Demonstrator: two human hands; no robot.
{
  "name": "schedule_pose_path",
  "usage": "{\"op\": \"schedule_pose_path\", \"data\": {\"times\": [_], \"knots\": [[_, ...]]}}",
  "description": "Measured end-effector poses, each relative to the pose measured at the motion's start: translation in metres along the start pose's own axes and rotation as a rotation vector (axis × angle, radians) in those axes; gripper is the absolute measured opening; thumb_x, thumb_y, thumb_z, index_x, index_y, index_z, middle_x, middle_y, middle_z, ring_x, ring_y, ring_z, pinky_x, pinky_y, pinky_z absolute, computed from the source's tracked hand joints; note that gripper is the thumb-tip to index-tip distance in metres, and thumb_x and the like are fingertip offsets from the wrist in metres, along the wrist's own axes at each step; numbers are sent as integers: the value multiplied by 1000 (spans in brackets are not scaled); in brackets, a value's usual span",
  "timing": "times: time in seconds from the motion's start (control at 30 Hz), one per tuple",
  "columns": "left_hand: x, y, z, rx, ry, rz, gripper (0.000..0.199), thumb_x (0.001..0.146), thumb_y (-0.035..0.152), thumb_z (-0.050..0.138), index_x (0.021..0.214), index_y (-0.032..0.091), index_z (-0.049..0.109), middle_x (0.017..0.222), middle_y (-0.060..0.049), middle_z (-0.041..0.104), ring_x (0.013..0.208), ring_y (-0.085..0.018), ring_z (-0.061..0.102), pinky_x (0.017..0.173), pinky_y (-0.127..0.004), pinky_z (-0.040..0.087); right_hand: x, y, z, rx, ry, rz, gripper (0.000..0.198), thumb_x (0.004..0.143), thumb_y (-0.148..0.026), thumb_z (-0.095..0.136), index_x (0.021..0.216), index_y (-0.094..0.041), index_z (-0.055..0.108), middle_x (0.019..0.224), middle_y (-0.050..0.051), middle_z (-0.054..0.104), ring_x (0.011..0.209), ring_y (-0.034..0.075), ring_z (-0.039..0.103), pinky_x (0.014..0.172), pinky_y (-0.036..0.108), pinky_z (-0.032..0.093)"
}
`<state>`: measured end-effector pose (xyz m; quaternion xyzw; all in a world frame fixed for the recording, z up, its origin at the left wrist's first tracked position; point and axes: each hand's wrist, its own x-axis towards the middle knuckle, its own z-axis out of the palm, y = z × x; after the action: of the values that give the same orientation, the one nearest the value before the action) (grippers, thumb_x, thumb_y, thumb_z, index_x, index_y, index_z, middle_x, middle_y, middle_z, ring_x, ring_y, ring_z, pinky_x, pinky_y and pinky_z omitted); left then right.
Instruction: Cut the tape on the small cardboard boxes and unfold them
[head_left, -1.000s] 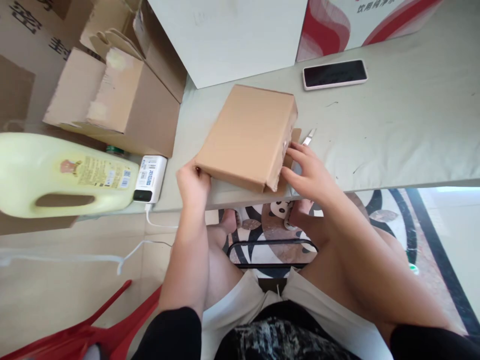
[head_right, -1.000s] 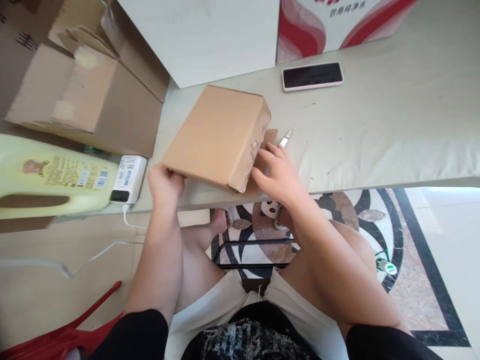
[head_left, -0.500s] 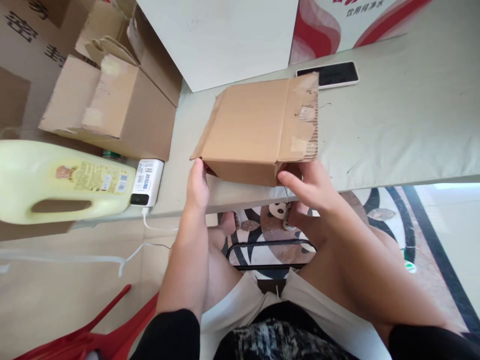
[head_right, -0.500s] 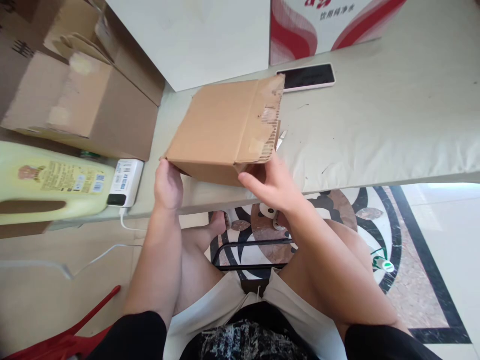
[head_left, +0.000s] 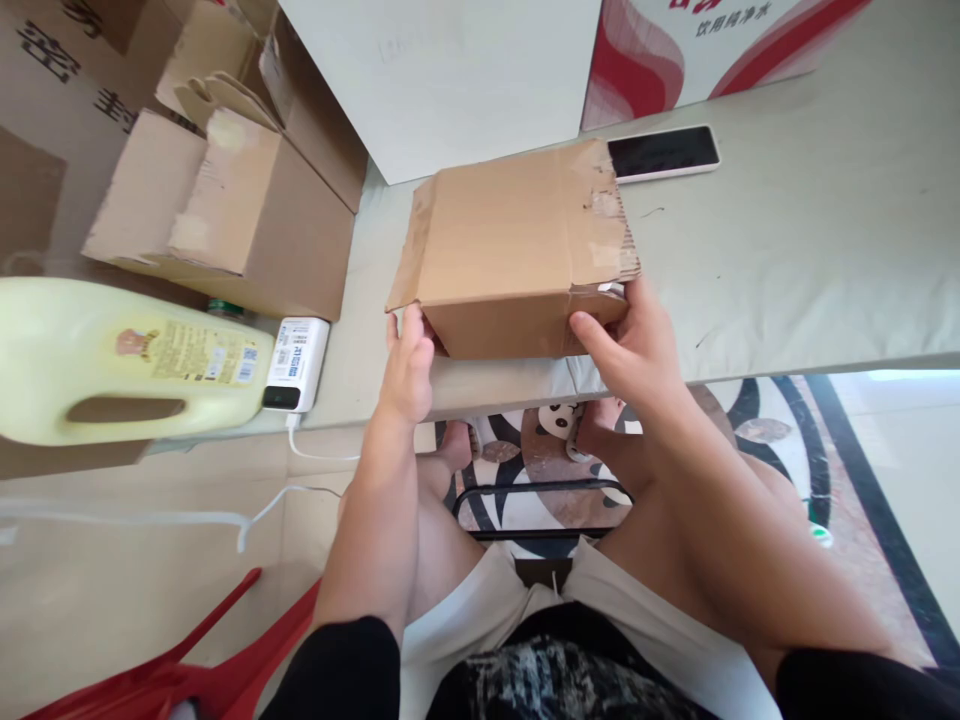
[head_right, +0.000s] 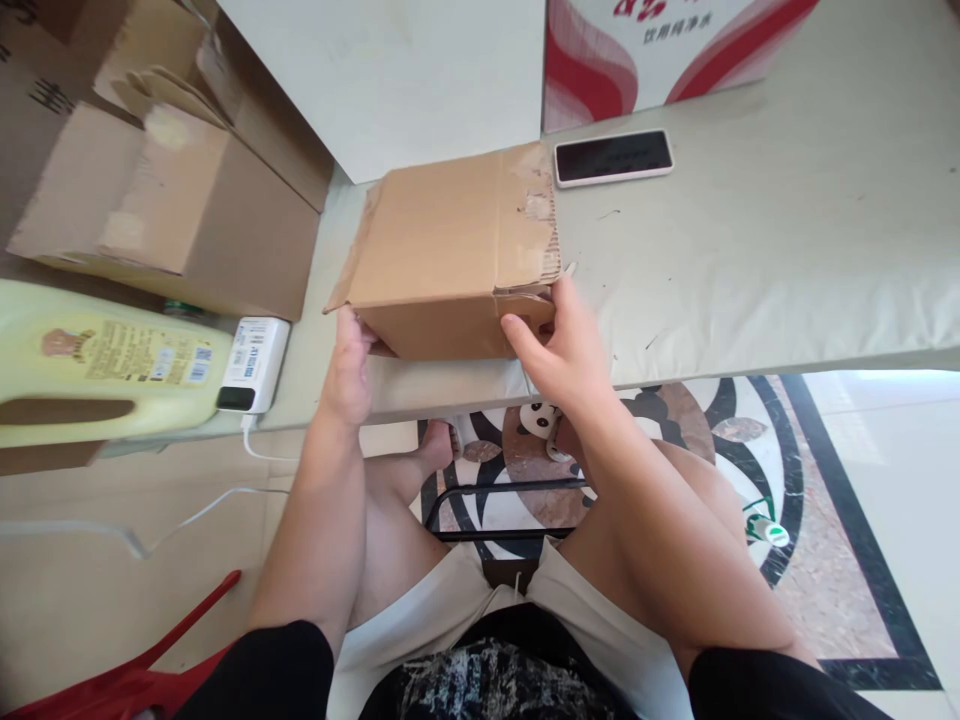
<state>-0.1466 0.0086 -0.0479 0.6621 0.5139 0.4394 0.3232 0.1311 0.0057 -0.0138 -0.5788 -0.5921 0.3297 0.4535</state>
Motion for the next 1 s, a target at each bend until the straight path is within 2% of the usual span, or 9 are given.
{"op": "schedule_pose_path", "data": {"times": [0.1, 0.2, 0.27, 0.33, 0.43, 0.6, 0.77, 0.87, 1.0], "knots": [[-1, -4, 1, 14, 17, 12, 77, 84, 82, 44, 137, 27, 53, 136, -12, 63, 140, -31, 51, 123, -50, 33, -1, 1, 1, 97, 12, -75, 30, 86, -37, 61, 113, -24, 59, 116, 9, 69, 112, 26, 65, 97, 44, 55], [-1, -1, 1, 8, 22, 30, 80, 82, 84, 43, 137, 27, 53, 135, -13, 63, 134, -32, 56, 115, -48, 43, -2, 2, 2, 191, 27, -135, 32, 92, -48, 56, 113, -24, 62, 114, 8, 70, 115, 26, 65, 99, 44, 54], [-1, 6, 1, 25, -16, 42, 75, 85, 82, 42, 129, 23, 61, 128, -14, 67, 129, -32, 60, 112, -47, 46, -2, 5, 3, 244, 82, -121, 36, 95, -55, 50, 109, -25, 64, 108, 7, 70, 110, 26, 66, 97, 44, 54], [-1, 13, 1, 68, -72, 44, 67, 89, 76, 41, 109, 19, 71, 110, -13, 73, 118, -32, 66, 108, -46, 49, -2, 8, 6, 242, 174, -45, 39, 96, -60, 47, 100, -25, 64, 97, 5, 69, 99, 25, 67, 91, 45, 55], [-2, 17, 3, 98, -127, -8, 63, 93, 70, 39, 89, 18, 75, 90, -11, 75, 100, -30, 71, 101, -44, 54, -2, 15, 9, 190, 235, 40, 39, 95, -60, 49, 85, -25, 61, 81, 3, 62, 82, 23, 64, 79, 43, 56], [-7, 11, 1, 51, -109, -55, 70, 84, 81, 43, 105, 22, 74, 95, -11, 76, 110, -32, 70, 110, -48, 50, 0, 24, 11, 246, 247, -25, 36, 97, -57, 48, 84, -26, 59, 81, 2, 62, 79, 22, 64, 70, 40, 55], [-12, 13, -4, 1, -89, -99, 76, 71, 82, 61, 116, 21, 69, 99, -13, 76, 116, -32, 68, 104, -46, 55, 2, 27, 8, 301, 234, -11, 38, 97, -58, 49, 80, -25, 56, 75, 1, 58, 77, 22, 63, 67, 39, 54], [-10, 13, -4, -47, -40, -41, 74, 69, 82, 65, 110, 20, 69, 95, -13, 75, 112, -31, 69, 97, -44, 58, 2, 22, 4, 311, 279, 22, 42, 95, -57, 53, 70, -24, 46, 68, -1, 49, 71, 20, 58, 65, 36, 50], [-11, 11, -11, -150, 26, -97, 71, 67, 85, 61, 94, 20, 70, 82, -10, 73, 101, -32, 72, 88, -44, 62, 4, 15, 0, 331, 332, 59, 45, 93, -54, 57, 66, -24, 37, 65, -2, 36, 63, 17, 47, 59, 32, 43]]}}
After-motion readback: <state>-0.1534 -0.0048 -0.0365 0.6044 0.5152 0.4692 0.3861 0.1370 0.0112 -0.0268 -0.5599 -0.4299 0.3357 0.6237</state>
